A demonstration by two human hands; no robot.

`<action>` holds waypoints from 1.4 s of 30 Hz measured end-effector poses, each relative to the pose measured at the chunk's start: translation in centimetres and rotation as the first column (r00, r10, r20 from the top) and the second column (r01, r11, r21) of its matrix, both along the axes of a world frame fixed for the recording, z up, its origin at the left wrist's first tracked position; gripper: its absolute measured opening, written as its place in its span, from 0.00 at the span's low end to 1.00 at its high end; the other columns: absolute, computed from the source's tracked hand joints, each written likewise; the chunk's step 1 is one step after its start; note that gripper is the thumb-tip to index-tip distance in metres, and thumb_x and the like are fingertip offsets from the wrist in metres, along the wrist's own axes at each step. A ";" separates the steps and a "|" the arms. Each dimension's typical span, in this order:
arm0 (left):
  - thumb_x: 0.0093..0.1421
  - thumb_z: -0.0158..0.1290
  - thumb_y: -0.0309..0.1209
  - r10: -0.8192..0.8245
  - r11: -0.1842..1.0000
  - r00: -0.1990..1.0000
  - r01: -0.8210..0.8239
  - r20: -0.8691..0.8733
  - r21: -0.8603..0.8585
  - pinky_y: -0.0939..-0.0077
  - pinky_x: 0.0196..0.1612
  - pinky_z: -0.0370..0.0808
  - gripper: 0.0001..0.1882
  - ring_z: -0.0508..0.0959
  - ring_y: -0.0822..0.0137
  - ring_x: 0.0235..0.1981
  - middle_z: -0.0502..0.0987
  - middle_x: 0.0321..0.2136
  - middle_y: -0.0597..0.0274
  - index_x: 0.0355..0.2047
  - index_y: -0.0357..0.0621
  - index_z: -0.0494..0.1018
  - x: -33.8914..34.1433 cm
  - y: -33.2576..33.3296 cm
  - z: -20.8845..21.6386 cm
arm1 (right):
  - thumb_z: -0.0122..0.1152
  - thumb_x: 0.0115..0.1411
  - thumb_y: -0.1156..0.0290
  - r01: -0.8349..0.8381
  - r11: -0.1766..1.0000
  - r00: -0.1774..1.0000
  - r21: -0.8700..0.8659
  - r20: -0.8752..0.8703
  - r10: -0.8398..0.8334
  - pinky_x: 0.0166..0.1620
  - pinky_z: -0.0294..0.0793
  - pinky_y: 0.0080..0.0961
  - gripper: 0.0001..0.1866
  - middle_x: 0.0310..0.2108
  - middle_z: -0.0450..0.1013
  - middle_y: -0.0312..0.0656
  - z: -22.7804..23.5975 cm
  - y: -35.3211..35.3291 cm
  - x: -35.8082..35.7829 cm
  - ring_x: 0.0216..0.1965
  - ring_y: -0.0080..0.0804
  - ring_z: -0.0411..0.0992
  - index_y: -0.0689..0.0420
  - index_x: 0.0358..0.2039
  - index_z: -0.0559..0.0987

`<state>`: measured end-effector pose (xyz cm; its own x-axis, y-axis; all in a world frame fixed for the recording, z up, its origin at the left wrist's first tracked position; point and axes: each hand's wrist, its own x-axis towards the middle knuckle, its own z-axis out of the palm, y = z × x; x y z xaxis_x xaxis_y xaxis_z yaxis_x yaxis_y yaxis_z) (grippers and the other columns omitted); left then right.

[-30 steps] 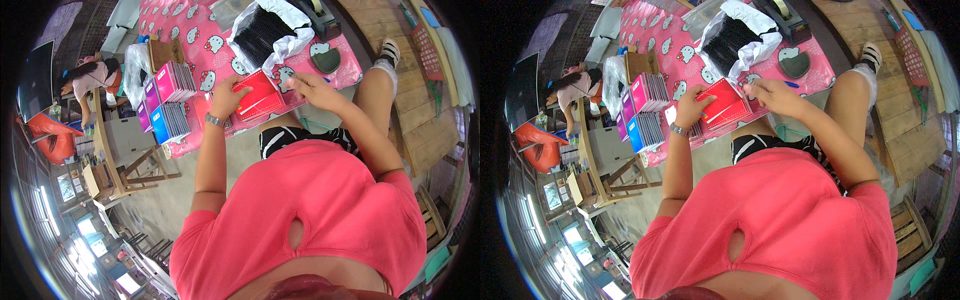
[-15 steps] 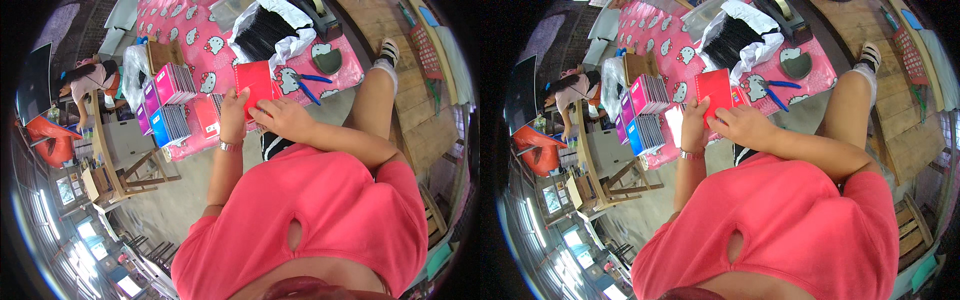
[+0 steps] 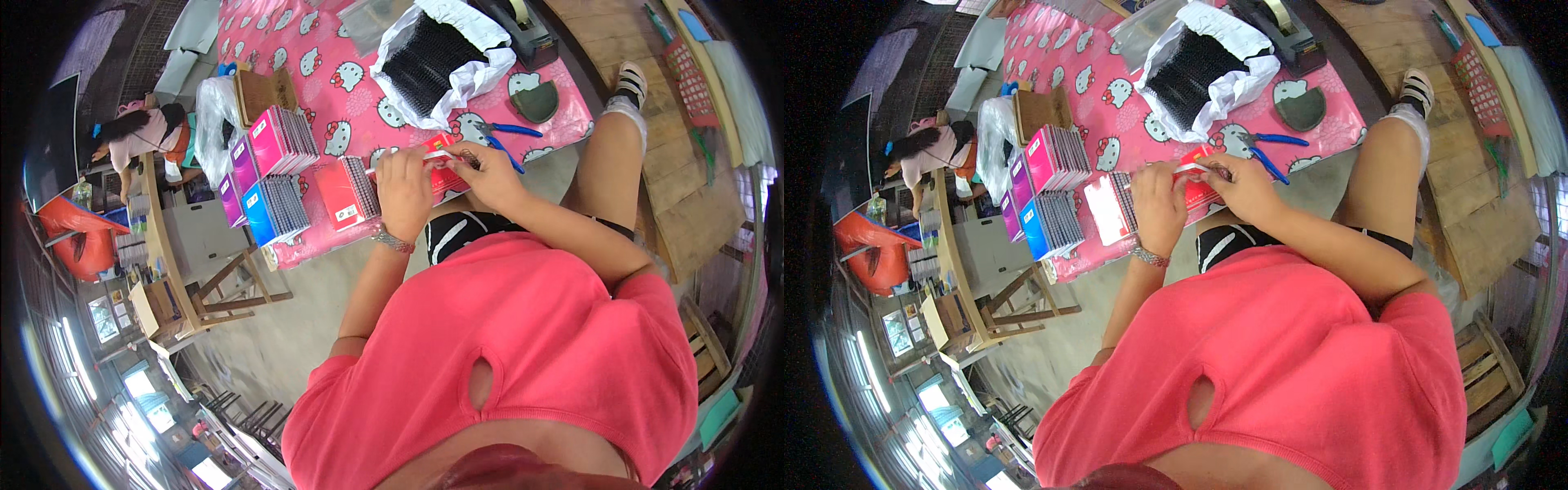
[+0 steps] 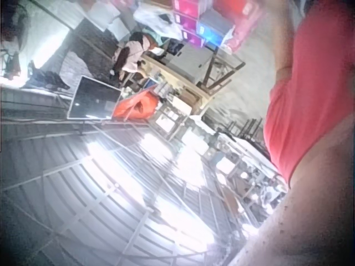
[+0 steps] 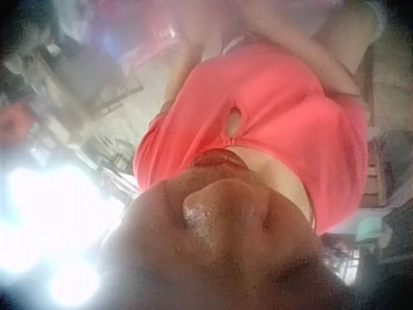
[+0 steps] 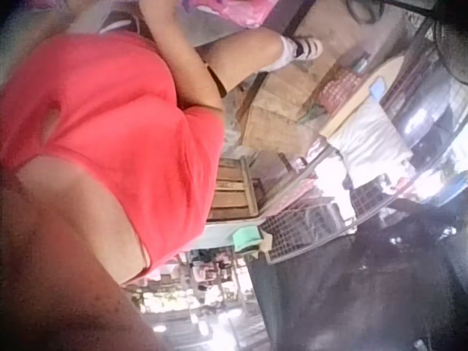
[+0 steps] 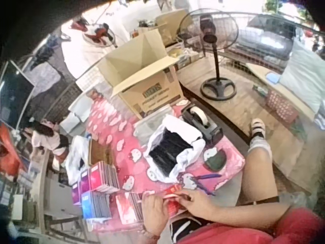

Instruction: The person takes stacks of small red notebooks from a large cardboard box, places them on a table, and then threads a spiral binding through the pre-punched holes of each notebook by hand using a blue wire cutter to trim the excess.

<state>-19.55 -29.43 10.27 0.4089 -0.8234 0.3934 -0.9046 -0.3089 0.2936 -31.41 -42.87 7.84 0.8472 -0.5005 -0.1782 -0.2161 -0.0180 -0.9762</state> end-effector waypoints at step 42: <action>0.57 0.55 0.30 -0.066 0.996 0.997 0.065 0.026 0.061 0.48 0.60 0.55 0.15 0.72 0.60 0.47 0.73 0.42 0.61 0.45 0.46 0.70 -3.7 -1.0 -0.4 | 0.56 0.62 0.68 -0.338 0.772 0.933 -0.539 -0.081 0.351 0.38 0.73 0.45 0.13 0.41 0.71 0.53 5.4 -3.3 -3.0 0.39 0.54 0.74 0.58 0.45 0.69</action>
